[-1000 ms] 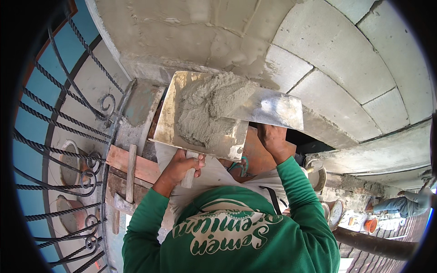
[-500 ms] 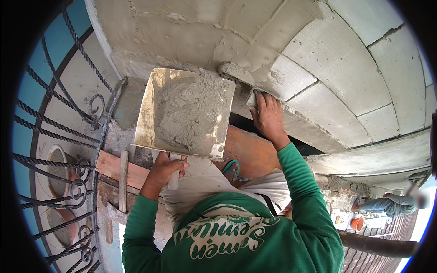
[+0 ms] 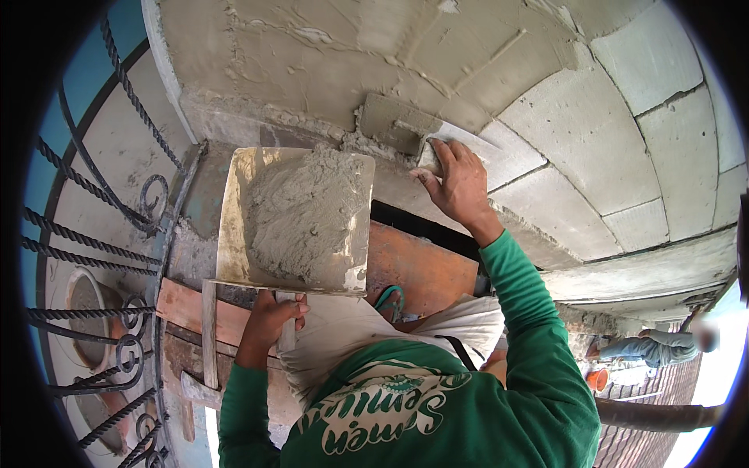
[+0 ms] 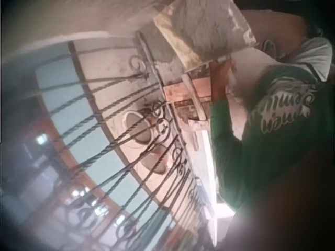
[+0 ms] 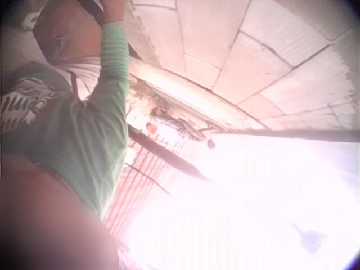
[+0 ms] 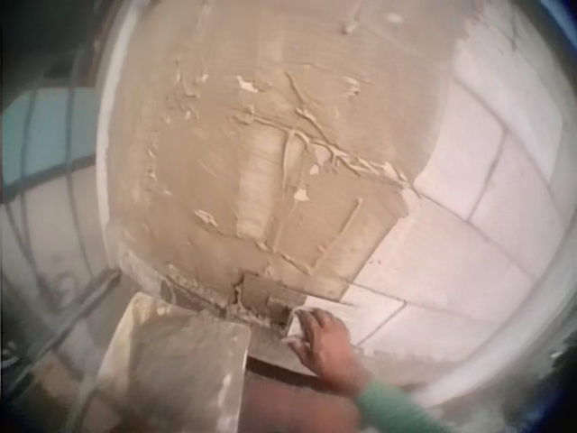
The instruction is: The person scoops plaster from a bucket using a trowel and applies it to a curved wall surface. They repeatedly transfer plaster onto a hawk and smooth it onto the wall with the trowel.
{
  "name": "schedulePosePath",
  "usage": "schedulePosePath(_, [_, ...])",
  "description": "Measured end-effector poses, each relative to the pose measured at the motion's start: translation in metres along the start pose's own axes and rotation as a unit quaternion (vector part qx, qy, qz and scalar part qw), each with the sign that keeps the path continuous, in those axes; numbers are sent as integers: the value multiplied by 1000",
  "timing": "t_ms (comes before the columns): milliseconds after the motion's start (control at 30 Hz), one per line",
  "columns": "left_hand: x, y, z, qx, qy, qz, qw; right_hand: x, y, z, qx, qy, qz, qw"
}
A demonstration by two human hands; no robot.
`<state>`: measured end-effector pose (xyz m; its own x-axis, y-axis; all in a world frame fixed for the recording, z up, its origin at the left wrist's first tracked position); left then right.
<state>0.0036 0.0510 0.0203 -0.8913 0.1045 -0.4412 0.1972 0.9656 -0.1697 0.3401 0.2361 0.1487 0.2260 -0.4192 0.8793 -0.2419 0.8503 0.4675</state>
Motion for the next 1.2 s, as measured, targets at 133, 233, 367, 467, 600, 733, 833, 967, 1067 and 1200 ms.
schedulePosePath(133, [7, 4, 0, -3, -18, 10, 1000, 33, 28, 8, 4, -7, -26, 1000])
schedulePosePath(233, [9, 6, 0, -9, -24, 3, 1000, 59, 47, 9, -16, -18, -16, 1000])
schedulePosePath(367, [16, 7, -4, 25, -12, 0, 1000, 91, 67, 6, -31, 14, -27, 999])
schedulePosePath(467, [18, 7, -9, 24, -6, 4, 1000, 114, 79, -6, -51, 61, -26, 997])
schedulePosePath(600, [17, 5, -16, 17, -9, 6, 1000, 147, 86, -28, -87, 169, -35, 981])
schedulePosePath(733, [25, 6, -19, 28, 3, 23, 999, 171, 68, -30, -74, 234, -77, 966])
schedulePosePath(833, [31, 11, -23, -5, -16, 41, 999, 156, 19, -4, -48, 235, -28, 970])
schedulePosePath(967, [27, 19, -34, -19, -6, 42, 999, 100, -54, 44, 27, 197, 133, 971])
schedulePosePath(1067, [18, 33, -48, -46, 1, 61, 997, 83, -89, 62, 53, 222, 229, 946])
schedulePosePath(1200, [6, 39, -62, -72, 50, 67, 994, 75, -106, 67, 63, 199, 255, 944])
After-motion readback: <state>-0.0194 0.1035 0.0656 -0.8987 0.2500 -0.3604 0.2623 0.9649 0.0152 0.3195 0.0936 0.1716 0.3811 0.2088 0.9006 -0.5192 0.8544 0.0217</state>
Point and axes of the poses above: each hand's wrist, its own y-axis towards the middle knuckle, its own x-axis out of the back of the hand, z = x × y, the point moved 3 cm from there along y, towards the middle knuckle, and after that the axes turned 11 degrees about -x, right-handed, at the moved point
